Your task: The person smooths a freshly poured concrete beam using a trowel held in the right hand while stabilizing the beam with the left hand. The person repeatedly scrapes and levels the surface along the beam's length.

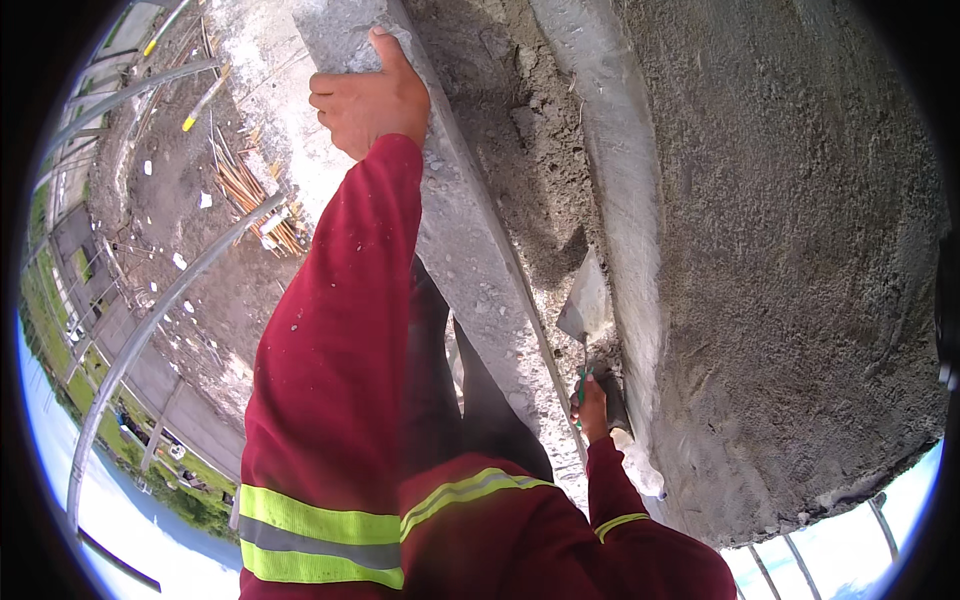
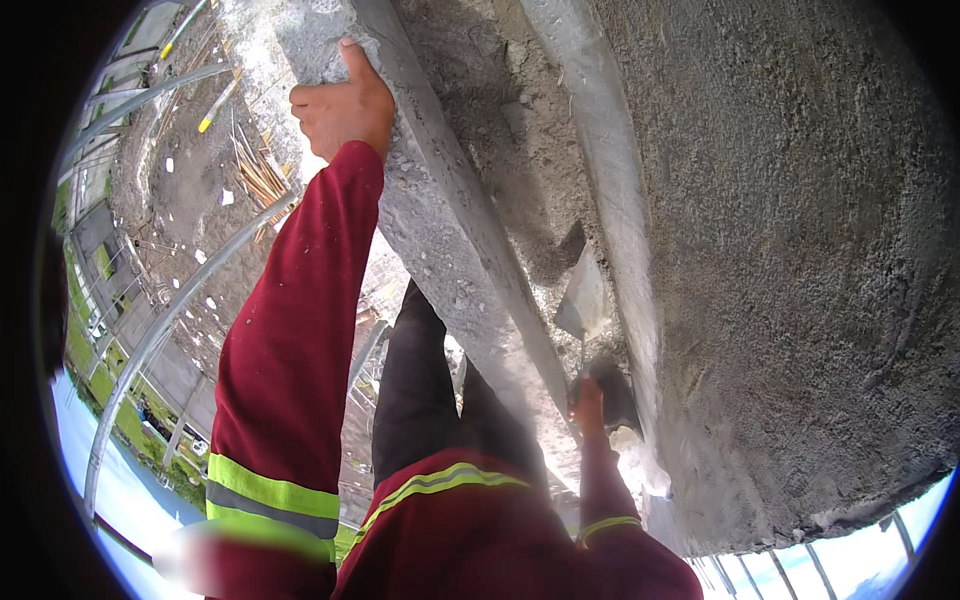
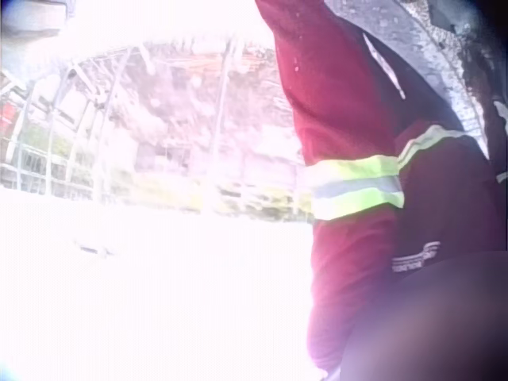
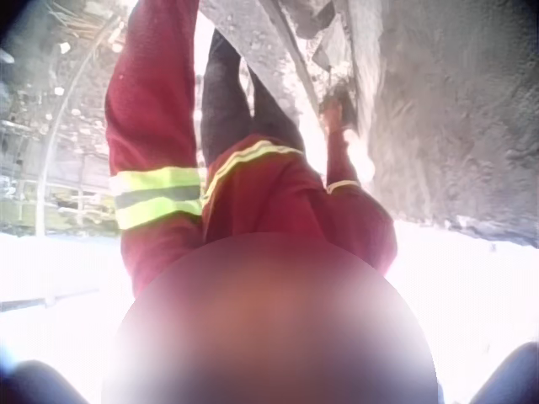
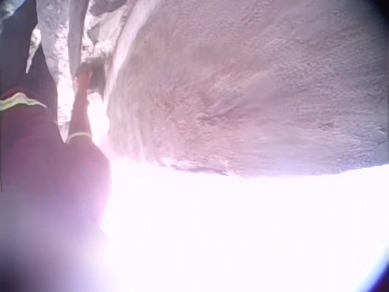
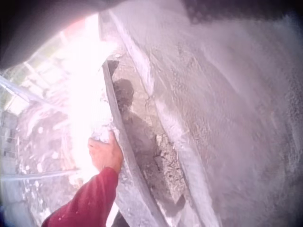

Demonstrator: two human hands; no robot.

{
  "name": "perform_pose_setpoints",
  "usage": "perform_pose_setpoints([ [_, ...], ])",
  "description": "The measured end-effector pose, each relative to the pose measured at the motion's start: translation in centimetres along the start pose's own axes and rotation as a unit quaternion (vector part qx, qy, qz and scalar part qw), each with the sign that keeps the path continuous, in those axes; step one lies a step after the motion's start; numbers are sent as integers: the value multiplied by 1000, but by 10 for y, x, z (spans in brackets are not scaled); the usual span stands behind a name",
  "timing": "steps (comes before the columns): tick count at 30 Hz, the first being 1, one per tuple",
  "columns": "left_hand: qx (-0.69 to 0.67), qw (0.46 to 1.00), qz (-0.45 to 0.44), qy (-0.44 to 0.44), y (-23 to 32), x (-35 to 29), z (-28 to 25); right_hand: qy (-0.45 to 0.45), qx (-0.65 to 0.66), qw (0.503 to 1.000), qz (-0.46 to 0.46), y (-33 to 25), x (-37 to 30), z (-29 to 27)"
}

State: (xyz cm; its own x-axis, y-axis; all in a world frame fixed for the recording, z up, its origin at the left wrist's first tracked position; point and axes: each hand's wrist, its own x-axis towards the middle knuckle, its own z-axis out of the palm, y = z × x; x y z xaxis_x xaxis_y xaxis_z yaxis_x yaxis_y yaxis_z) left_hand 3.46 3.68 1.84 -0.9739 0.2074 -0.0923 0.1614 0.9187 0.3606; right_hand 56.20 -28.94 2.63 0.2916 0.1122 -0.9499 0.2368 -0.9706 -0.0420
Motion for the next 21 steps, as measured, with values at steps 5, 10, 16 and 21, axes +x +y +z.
perform_pose_setpoints([
  [5,16,1000,-18,0,1,2,1,-128,-2,984,-127,-130,59,69],
  [10,31,999,-32,7,2,4,2,-15,-195,930,-311,-217,96,132],
  [16,24,999,-38,5,3,4,4,118,-344,851,-378,-152,26,70],
  [21,14,1000,-25,0,1,4,1,-30,-94,991,-87,-78,2,23],
])
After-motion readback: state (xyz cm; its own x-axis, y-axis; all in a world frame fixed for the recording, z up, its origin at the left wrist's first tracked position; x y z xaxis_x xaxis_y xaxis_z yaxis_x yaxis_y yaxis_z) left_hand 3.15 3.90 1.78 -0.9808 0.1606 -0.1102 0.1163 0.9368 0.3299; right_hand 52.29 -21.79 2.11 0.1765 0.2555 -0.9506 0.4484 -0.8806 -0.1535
